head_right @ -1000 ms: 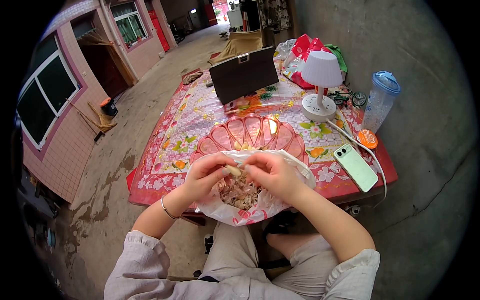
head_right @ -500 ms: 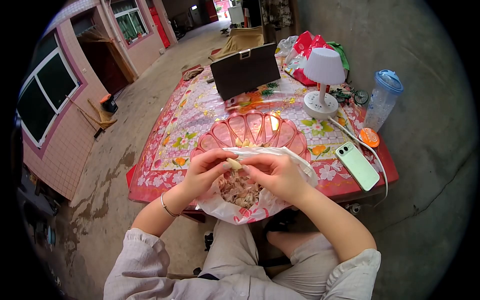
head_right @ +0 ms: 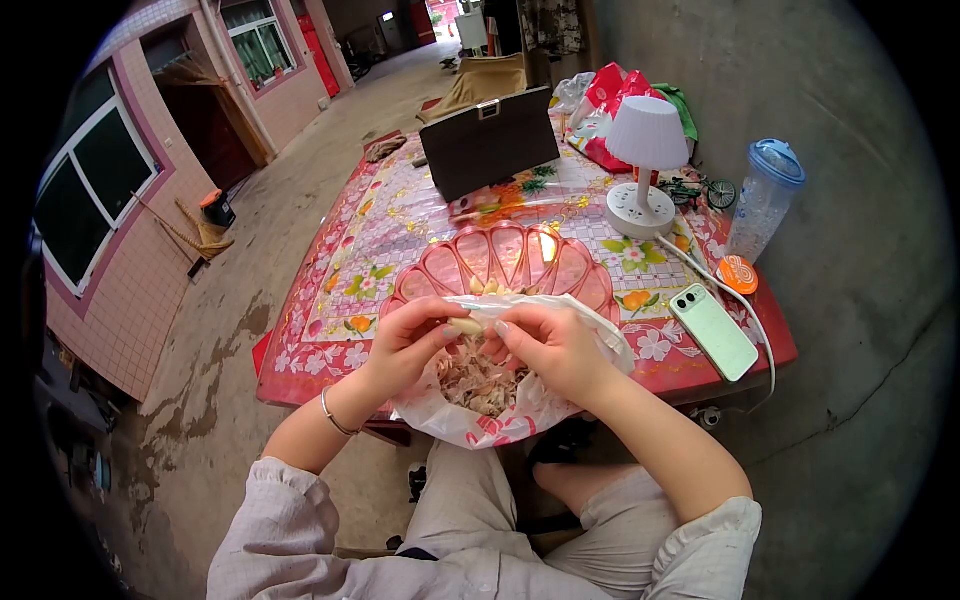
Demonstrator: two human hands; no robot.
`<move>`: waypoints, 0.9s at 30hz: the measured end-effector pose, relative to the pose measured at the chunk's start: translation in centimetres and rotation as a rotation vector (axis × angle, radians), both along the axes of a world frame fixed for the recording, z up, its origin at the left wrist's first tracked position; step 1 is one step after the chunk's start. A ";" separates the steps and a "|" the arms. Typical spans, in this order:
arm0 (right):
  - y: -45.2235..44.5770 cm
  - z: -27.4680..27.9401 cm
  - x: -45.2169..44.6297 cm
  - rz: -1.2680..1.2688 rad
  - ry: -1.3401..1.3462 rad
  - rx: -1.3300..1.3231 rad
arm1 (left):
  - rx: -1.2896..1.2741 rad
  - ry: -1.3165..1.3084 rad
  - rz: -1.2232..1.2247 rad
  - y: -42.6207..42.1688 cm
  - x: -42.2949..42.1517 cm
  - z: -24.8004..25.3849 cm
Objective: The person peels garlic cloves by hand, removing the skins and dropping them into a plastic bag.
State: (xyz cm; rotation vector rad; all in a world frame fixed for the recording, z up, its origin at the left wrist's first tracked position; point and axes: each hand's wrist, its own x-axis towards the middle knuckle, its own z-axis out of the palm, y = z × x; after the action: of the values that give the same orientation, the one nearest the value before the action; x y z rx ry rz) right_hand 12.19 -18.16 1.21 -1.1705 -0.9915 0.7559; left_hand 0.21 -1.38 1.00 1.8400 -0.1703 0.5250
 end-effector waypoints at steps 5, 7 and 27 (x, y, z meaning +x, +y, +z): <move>0.4 -0.4 0.0 -0.033 -0.209 -0.093 | 0.142 -0.018 -0.028 -0.2 -0.1 0.8; 0.5 -0.5 0.0 -0.022 -0.224 -0.080 | 0.257 -0.033 -0.031 -0.2 -0.1 0.9; 0.3 -0.5 0.2 -0.009 -0.084 -0.118 | 0.291 -0.104 0.003 -0.2 0.1 0.7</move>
State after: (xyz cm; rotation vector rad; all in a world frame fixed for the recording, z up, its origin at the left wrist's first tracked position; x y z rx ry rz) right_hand 12.41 -17.88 0.71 -1.3166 -1.0218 0.7718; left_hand 0.27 -1.57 1.66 2.0959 -0.3284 0.6238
